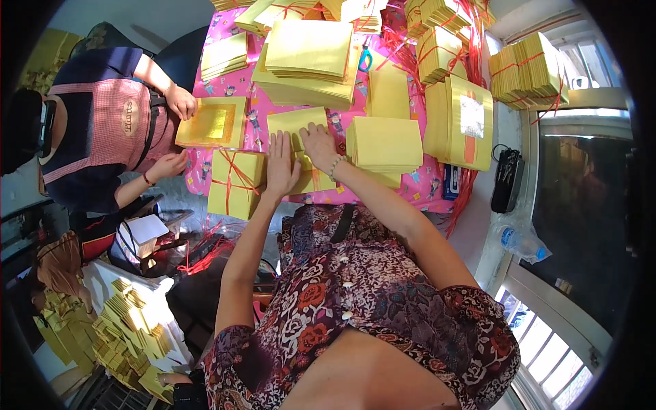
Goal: Stacking and tying bundles of yellow joss paper with red string.
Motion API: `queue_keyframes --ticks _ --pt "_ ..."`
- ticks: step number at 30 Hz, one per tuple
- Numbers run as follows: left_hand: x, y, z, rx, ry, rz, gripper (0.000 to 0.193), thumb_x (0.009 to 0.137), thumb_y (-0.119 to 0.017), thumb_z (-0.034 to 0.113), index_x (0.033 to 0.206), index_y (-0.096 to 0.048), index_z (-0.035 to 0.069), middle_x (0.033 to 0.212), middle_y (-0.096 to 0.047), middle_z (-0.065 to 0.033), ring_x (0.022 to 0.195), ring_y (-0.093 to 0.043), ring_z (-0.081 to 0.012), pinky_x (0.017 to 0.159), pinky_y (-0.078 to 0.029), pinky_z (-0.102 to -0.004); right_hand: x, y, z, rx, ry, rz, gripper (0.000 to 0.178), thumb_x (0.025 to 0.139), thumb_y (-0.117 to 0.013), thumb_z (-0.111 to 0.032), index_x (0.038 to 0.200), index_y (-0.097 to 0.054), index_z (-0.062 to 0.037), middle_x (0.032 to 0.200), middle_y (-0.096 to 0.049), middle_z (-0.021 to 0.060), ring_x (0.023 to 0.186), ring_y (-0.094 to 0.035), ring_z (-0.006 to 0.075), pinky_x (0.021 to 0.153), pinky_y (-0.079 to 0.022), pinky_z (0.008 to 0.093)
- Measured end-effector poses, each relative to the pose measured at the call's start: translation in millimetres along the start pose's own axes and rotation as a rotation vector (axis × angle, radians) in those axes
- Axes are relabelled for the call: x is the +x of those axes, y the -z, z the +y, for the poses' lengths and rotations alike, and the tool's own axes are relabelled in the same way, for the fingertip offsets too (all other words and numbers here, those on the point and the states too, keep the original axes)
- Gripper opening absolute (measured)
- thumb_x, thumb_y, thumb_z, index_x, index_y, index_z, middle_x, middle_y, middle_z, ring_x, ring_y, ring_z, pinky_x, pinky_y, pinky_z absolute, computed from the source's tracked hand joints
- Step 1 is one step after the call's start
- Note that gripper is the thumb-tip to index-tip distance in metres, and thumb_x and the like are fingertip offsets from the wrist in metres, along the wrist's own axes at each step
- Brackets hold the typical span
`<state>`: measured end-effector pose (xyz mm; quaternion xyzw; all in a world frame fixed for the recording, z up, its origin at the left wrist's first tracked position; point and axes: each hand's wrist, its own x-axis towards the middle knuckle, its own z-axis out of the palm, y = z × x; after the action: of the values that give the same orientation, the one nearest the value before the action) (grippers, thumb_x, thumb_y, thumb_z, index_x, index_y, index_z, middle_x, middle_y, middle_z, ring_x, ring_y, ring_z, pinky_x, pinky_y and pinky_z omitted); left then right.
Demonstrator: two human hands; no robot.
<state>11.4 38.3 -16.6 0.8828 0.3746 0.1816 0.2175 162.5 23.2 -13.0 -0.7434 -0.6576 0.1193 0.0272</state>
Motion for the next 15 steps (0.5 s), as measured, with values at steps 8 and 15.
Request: queue_keyframes --ticks 8,15 --pt "-19 -29 11 -0.594 0.476 0.225 0.036 0.089 -0.057 0.019 0.117 -0.047 -0.001 0.101 -0.057 -0.0110 0.088 -0.057 -0.0226 0.078 -0.047 -0.0333 -12 -9 1 -0.183 0.190 0.098 0.024 0.080 -0.058 -0.017 0.101 -0.053 -0.0075 0.096 -0.054 0.0093 0.092 -0.056 0.0234 0.072 -0.049 0.0382" --pt "33 0 22 -1.080 0.847 0.268 0.040 0.088 -0.060 0.034 0.113 -0.047 0.006 0.092 -0.057 -0.0065 0.077 -0.059 -0.0150 0.063 -0.048 -0.0291 -27 8 -11 -0.088 0.056 0.288 0.020 0.079 -0.056 -0.019 0.096 -0.052 -0.0082 0.089 -0.055 0.0082 0.086 -0.058 0.0227 0.072 -0.048 0.0387"
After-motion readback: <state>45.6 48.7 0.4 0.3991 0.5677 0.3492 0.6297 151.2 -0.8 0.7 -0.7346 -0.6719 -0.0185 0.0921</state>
